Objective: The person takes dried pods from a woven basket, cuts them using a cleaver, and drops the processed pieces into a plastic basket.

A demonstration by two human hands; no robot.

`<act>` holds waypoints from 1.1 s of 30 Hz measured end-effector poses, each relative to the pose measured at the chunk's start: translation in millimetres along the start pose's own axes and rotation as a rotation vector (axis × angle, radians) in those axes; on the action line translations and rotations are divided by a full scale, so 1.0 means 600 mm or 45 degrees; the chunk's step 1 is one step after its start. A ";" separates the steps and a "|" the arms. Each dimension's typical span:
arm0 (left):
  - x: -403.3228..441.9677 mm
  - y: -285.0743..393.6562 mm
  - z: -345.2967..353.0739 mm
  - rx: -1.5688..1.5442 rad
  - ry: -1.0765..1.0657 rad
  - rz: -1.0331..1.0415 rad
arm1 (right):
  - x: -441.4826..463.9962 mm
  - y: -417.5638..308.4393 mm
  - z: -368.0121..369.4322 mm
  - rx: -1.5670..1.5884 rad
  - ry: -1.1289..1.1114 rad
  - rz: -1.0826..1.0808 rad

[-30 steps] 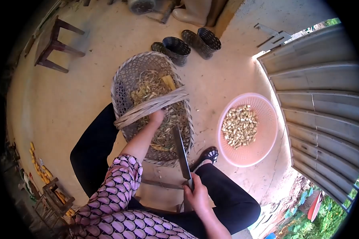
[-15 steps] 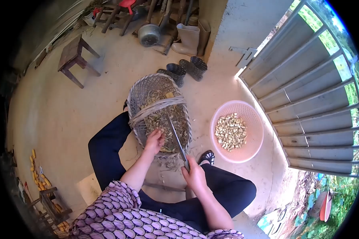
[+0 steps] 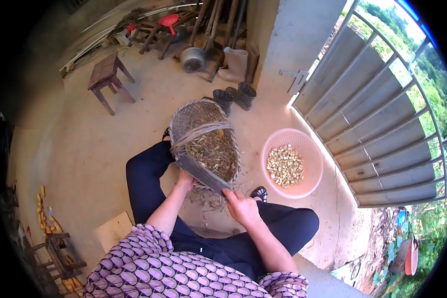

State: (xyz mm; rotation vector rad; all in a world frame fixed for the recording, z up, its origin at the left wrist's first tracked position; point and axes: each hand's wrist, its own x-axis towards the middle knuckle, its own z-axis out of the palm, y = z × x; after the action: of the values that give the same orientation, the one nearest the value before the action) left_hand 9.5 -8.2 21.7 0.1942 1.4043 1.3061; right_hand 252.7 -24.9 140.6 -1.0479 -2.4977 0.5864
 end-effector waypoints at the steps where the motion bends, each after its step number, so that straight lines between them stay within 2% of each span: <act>1: 0.004 -0.005 -0.005 -0.003 0.003 0.005 | 0.000 -0.002 -0.001 -0.028 0.008 -0.026; 7: 0.019 -0.015 -0.018 0.008 -0.083 0.023 | -0.002 -0.001 0.002 -0.103 0.019 -0.036; 12: 0.012 -0.015 -0.007 0.063 0.080 -0.018 | -0.002 0.003 0.006 -0.066 0.058 -0.035; 13: -0.006 0.001 0.017 -0.113 0.185 0.049 | -0.001 0.002 0.004 -0.060 0.034 -0.025; 20: -0.023 0.008 0.021 0.000 0.169 0.096 | 0.005 0.003 0.003 -0.004 -0.042 0.046; 22: -0.037 0.008 0.021 0.271 -0.144 0.119 | 0.008 0.005 0.005 0.025 -0.088 0.134; 24: -0.057 0.005 0.046 0.287 -0.452 0.064 | 0.010 0.029 0.028 0.117 -0.146 0.319; 25: -0.070 0.009 0.059 0.232 -0.502 0.023 | 0.015 0.033 0.028 0.206 -0.183 0.455; 26: -0.069 0.005 0.063 0.122 -0.522 0.031 | 0.011 0.043 0.036 0.233 -0.110 0.477; 28: -0.078 0.018 0.072 0.147 -0.305 -0.058 | 0.008 0.051 0.032 0.319 -0.107 0.603; 33: -0.053 0.012 0.025 -0.073 -0.319 -0.148 | -0.003 0.056 0.032 0.569 -0.118 0.780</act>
State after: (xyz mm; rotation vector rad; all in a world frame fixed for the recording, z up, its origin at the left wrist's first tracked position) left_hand 27.6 -20.2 50.1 0.2259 1.1479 1.1814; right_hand 264.0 -9.2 106.9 -1.6095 -1.9359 1.3161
